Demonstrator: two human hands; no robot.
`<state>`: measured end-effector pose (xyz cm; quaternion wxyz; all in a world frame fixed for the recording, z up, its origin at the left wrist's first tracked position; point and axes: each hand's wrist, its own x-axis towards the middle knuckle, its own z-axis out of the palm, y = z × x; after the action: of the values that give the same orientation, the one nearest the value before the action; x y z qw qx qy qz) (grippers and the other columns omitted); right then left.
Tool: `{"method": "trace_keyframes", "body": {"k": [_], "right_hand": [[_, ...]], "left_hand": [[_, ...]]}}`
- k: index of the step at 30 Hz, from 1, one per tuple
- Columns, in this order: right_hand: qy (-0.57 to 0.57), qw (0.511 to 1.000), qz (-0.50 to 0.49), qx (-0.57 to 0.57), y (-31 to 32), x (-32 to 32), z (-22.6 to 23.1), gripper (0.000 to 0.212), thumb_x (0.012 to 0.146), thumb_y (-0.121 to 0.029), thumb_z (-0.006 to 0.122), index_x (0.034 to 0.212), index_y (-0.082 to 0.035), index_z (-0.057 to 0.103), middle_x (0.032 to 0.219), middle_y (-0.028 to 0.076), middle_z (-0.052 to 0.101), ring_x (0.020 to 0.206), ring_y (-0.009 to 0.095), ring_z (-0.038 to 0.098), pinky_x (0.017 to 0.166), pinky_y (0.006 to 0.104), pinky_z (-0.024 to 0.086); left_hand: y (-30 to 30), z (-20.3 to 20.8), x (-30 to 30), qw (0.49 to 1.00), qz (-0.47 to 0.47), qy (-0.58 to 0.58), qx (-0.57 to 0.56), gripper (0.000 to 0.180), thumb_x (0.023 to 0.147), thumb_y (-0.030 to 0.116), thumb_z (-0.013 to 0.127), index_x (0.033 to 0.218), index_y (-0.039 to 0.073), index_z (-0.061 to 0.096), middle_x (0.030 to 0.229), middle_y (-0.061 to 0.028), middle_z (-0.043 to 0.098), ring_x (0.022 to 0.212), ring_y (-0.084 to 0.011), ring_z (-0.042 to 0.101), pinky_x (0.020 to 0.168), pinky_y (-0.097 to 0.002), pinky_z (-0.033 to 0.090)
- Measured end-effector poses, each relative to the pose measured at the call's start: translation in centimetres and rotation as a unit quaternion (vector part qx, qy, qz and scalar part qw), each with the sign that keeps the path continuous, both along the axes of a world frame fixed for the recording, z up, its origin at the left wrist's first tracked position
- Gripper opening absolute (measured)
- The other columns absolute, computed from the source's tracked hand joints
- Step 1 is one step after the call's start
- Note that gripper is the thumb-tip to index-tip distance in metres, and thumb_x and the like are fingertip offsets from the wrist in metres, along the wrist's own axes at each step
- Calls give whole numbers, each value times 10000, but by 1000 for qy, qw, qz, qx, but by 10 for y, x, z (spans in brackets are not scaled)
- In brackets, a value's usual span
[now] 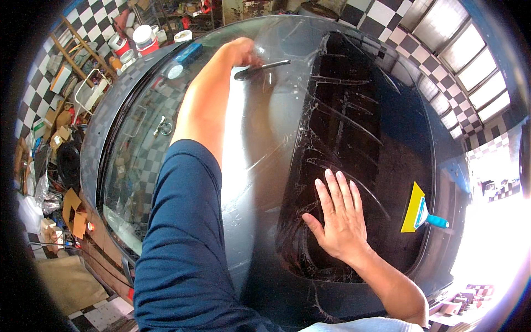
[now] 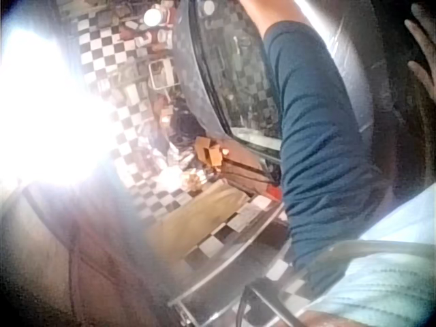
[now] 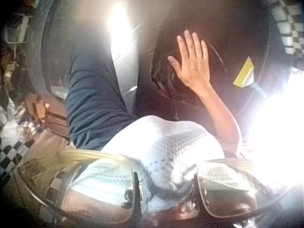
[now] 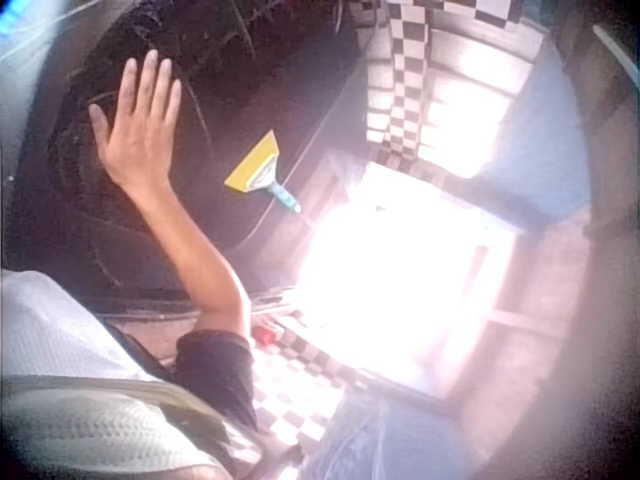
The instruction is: The person applies a transparent protective film to the rear hatch of a car. They use a black squeegee to smooth the film and remove bubbles, then a yellow squeegee to press the edges and ensure adhesion. The person also uses a small blade to trim excess film along the hatch edges.
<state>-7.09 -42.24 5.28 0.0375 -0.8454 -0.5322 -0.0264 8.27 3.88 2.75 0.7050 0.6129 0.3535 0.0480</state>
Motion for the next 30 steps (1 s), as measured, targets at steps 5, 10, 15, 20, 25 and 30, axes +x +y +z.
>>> {"method": "trace_keyframes", "body": {"k": [5,10,15,20,25,30], "right_hand": [[-1,1000,-1,-5,1,0,1,660,897,-443,483,1381,-24,321,1455,194,274,1343,357,263,1094,490,189],[-3,1000,0,-3,1,0,1,652,900,-446,475,1378,-27,329,1452,191,281,1339,357,271,1091,493,195],[-11,1000,5,-6,3,-1,1,647,901,-446,470,1375,-25,337,1443,193,296,1336,360,274,1090,495,200],[-22,1000,2,-14,3,-2,1,638,906,-438,460,1368,-13,346,1442,196,299,1343,360,261,1091,494,196],[-23,1000,8,-13,4,-3,1,638,905,-437,460,1366,-11,347,1448,196,290,1346,365,253,1092,497,189],[-25,1000,1,-18,3,-3,1,637,907,-433,460,1367,-10,344,1449,197,289,1344,370,257,1090,498,189]], "left_hand": [[54,-36,14,996,-66,-31,42,169,904,90,476,879,-33,588,774,-97,598,533,-101,499,410,-185,392],[36,-19,-6,995,42,-66,-62,87,875,32,560,852,-45,595,793,-96,588,564,-91,500,427,-176,399],[64,-32,-17,998,-13,-46,-41,122,805,77,697,811,-9,612,756,-67,586,568,-73,490,414,-154,358],[48,-12,-43,999,-42,-2,13,175,768,147,751,786,31,621,682,-39,576,524,-49,450,391,-148,307],[61,-34,-41,997,-60,-48,5,155,780,134,730,797,20,626,731,-72,617,538,-66,480,430,-183,370],[65,-47,-20,978,-56,-167,-109,38,808,8,657,831,5,628,816,-110,641,717,-164,620,619,-246,530]]}}
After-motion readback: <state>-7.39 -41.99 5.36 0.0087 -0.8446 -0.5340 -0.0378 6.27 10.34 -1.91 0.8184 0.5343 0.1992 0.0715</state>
